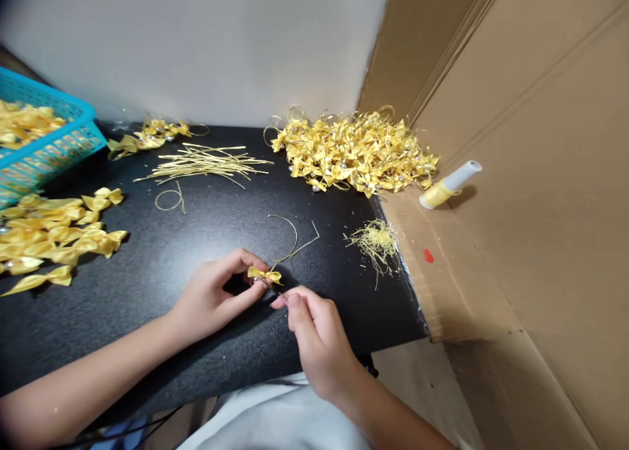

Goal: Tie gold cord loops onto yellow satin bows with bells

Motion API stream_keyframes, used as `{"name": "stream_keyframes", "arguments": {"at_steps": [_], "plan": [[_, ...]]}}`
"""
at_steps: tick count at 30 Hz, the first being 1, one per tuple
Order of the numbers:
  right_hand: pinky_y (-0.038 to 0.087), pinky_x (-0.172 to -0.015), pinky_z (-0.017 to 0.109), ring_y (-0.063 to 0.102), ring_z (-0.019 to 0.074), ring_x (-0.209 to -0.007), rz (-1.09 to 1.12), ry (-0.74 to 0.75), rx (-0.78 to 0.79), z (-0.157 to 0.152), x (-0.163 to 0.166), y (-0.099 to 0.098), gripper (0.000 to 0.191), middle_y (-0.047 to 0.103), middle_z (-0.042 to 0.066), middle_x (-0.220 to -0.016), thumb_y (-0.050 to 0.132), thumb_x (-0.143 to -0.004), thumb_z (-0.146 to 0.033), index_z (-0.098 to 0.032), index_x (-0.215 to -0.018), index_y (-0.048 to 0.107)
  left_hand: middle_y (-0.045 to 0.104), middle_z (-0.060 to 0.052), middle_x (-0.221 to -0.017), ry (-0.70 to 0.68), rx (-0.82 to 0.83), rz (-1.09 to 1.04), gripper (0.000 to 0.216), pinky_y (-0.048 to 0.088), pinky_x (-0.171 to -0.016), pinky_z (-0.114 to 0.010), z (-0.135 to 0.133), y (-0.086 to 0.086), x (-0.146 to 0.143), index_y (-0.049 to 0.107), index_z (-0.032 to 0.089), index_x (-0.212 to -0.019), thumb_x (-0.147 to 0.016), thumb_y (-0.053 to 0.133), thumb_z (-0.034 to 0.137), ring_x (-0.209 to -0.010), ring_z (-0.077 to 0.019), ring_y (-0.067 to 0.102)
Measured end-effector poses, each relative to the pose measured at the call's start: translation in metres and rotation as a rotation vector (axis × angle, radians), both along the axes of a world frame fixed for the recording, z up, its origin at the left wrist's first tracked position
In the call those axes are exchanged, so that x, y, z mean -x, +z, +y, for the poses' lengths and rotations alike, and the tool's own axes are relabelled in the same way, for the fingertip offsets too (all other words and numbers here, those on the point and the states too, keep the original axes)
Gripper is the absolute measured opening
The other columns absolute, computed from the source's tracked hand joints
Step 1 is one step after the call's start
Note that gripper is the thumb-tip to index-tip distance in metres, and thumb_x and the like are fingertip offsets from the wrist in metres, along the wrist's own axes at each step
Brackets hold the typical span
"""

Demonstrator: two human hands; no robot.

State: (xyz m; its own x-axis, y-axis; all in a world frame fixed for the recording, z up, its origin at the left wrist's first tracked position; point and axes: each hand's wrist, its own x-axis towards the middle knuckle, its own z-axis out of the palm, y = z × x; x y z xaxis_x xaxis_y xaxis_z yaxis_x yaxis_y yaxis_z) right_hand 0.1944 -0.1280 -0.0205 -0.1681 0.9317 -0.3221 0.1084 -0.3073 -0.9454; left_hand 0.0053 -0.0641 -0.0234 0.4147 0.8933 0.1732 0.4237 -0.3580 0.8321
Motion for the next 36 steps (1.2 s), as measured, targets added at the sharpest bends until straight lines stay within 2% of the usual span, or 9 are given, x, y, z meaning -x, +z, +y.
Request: {"name": "stream_keyframes", "arguments": {"at_steps": [3, 7, 13, 20, 27, 36], "plan": [[0.02, -0.045, 0.022, 0.025, 0.0062, -0.05, 0.016, -0.019, 0.03, 0.0, 0.006, -0.007, 0.051, 0.038, -0.004, -0.061, 0.036, -0.096, -0.059, -0.015, -0.085, 0.06, 0.067, 0.003, -0.068, 0.018, -0.024, 0.003, 0.008, 0.046, -0.057, -0.018, 0.0, 0.0, 0.0, 0.059, 0.017, -0.09, -0.085, 0.062, 0.022, -0.059, -0.008, 0.061], [0.018, -0.043, 0.021, 0.021, 0.0049, -0.048, 0.044, -0.044, 0.125, 0.0, -0.001, -0.006, 0.05, 0.036, -0.005, -0.06, 0.041, -0.094, -0.06, -0.015, -0.081, 0.057, 0.068, 0.003, -0.067, 0.032, -0.06, -0.011, 0.007, 0.047, -0.056, -0.016, 0.0, 0.002, 0.0, 0.059, 0.017, -0.088, -0.084, 0.063, 0.02, -0.058, -0.0073, 0.061], [0.013, -0.038, 0.018, 0.015, 0.002, -0.043, 0.181, -0.115, 0.297, 0.006, 0.001, 0.001, 0.056, 0.028, -0.01, -0.052, 0.054, -0.079, -0.072, -0.016, -0.075, 0.052, 0.069, 0.003, -0.071, 0.031, -0.096, -0.002, 0.006, 0.048, -0.057, -0.016, -0.001, 0.004, 0.0, 0.059, 0.017, -0.087, -0.085, 0.064, 0.02, -0.061, -0.0071, 0.063], [0.01, -0.035, 0.015, 0.012, -0.0003, -0.039, 0.287, -0.072, 0.433, 0.014, -0.009, 0.0, 0.059, 0.025, -0.012, -0.048, 0.063, -0.071, -0.073, -0.015, -0.071, 0.052, 0.07, 0.002, -0.077, 0.001, -0.165, 0.035, 0.012, 0.05, -0.059, -0.016, 0.0, 0.0, 0.002, 0.059, 0.018, -0.092, -0.085, 0.067, 0.023, -0.066, -0.0082, 0.065], [0.01, -0.035, 0.015, 0.012, -0.0009, -0.038, 0.319, -0.069, 0.459, 0.016, -0.011, 0.0, 0.059, 0.026, -0.013, -0.047, 0.066, -0.068, -0.072, -0.015, -0.07, 0.052, 0.07, 0.002, -0.08, -0.003, -0.208, 0.04, 0.015, 0.051, -0.062, -0.017, 0.0, -0.001, 0.004, 0.058, 0.018, -0.094, -0.085, 0.068, 0.026, -0.069, -0.0088, 0.066], [0.01, -0.036, 0.017, 0.011, 0.0004, -0.04, 0.31, -0.064, 0.401, 0.013, -0.009, -0.001, 0.052, 0.026, -0.012, -0.049, 0.058, -0.08, -0.066, -0.015, -0.072, 0.052, 0.072, 0.001, -0.084, -0.013, -0.119, 0.049, 0.014, 0.053, -0.067, -0.021, -0.002, 0.0, 0.003, 0.059, 0.019, -0.093, -0.086, 0.066, 0.029, -0.073, -0.0112, 0.068]]}}
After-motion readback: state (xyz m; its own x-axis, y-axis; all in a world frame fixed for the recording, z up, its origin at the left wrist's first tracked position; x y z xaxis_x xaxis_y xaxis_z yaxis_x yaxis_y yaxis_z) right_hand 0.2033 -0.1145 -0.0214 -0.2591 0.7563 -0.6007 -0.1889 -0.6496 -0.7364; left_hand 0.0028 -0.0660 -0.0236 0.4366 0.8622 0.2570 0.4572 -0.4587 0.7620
